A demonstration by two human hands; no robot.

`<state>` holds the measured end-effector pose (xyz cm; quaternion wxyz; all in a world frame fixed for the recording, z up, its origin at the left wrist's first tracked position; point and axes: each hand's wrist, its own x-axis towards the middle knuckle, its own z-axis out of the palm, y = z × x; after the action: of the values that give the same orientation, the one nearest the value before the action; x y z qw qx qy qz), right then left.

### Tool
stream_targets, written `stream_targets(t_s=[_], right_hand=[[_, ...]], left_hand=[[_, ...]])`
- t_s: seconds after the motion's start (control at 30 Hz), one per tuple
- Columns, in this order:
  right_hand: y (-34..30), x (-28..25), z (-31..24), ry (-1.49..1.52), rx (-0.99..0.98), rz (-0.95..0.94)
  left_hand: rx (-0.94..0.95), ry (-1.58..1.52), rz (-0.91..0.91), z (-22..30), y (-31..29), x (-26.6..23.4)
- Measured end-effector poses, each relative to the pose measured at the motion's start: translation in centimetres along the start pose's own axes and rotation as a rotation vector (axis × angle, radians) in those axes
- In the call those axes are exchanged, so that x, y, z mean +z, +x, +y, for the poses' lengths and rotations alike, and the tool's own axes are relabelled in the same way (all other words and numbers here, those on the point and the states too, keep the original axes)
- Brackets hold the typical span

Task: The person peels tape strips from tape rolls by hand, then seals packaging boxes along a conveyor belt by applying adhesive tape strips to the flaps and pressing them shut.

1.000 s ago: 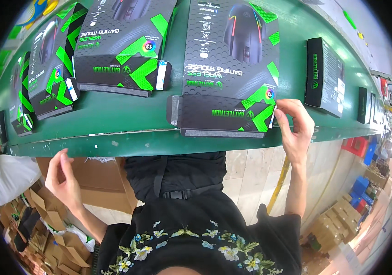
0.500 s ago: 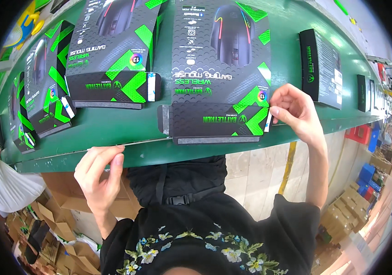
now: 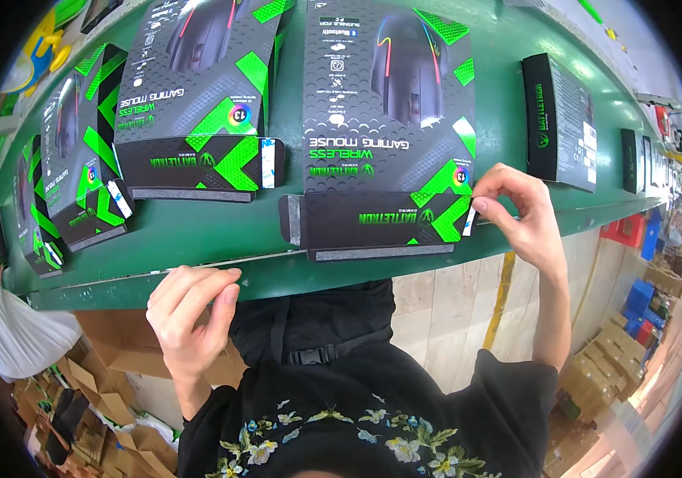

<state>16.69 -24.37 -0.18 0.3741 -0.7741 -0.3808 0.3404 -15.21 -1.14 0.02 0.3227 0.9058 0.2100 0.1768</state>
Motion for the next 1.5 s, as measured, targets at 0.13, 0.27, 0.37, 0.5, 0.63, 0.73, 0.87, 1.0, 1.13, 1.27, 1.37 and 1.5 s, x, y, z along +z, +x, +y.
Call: stream_targets(t_s=[0.13,0.27,0.37,0.5,0.63,0.73,0.87,1.0,1.13,1.27,1.37,1.5], right_hand=[[0.4,-0.2,-1.1,-0.126,-0.018,-0.037],[0.1,-0.5,-0.6,0.000,0.066,-0.094],[0.4,-1.3,-0.2,0.120,0.227,-0.224],[1.2,-1.6,-0.3,0.256,0.324,-0.283],[0.8,-1.3,-1.1,0.251,0.302,-0.188],[0.2,-1.0,-0.9,0.201,0.224,-0.072],[-0.4,-0.4,-0.4,0.182,0.134,0.012],[-0.7,0.4,-0.4,0.190,0.093,0.080],[-0.7,-0.1,-0.4,0.285,0.184,0.069],[-1.6,0.0,0.1,0.159,0.120,0.096],[-1.3,1.3,-0.2,0.003,0.003,0.159],[-4.2,2.3,-2.9,-0.291,-0.178,0.390]], left_hand=[[0.012,-0.037,-0.006,0.0,0.3,-0.1],[0.029,-0.077,-0.043,0.1,0.5,-0.1],[0.012,-0.085,-0.023,0.2,0.5,0.4],[0.037,-0.125,-0.041,0.6,1.1,0.5],[0.053,-0.143,-0.050,1.0,1.5,0.7],[0.050,-0.145,-0.056,0.8,1.8,0.8],[0.042,-0.125,-0.063,0.6,1.9,0.6],[0.089,-0.129,-0.091,0.3,2.1,0.4],[0.066,-0.141,-0.089,0.4,2.0,0.6],[0.069,-0.146,-0.090,0.6,2.0,0.8],[0.072,-0.107,-0.088,-0.1,1.8,0.3],[0.133,-0.032,-0.126,-0.3,4.1,0.0]])
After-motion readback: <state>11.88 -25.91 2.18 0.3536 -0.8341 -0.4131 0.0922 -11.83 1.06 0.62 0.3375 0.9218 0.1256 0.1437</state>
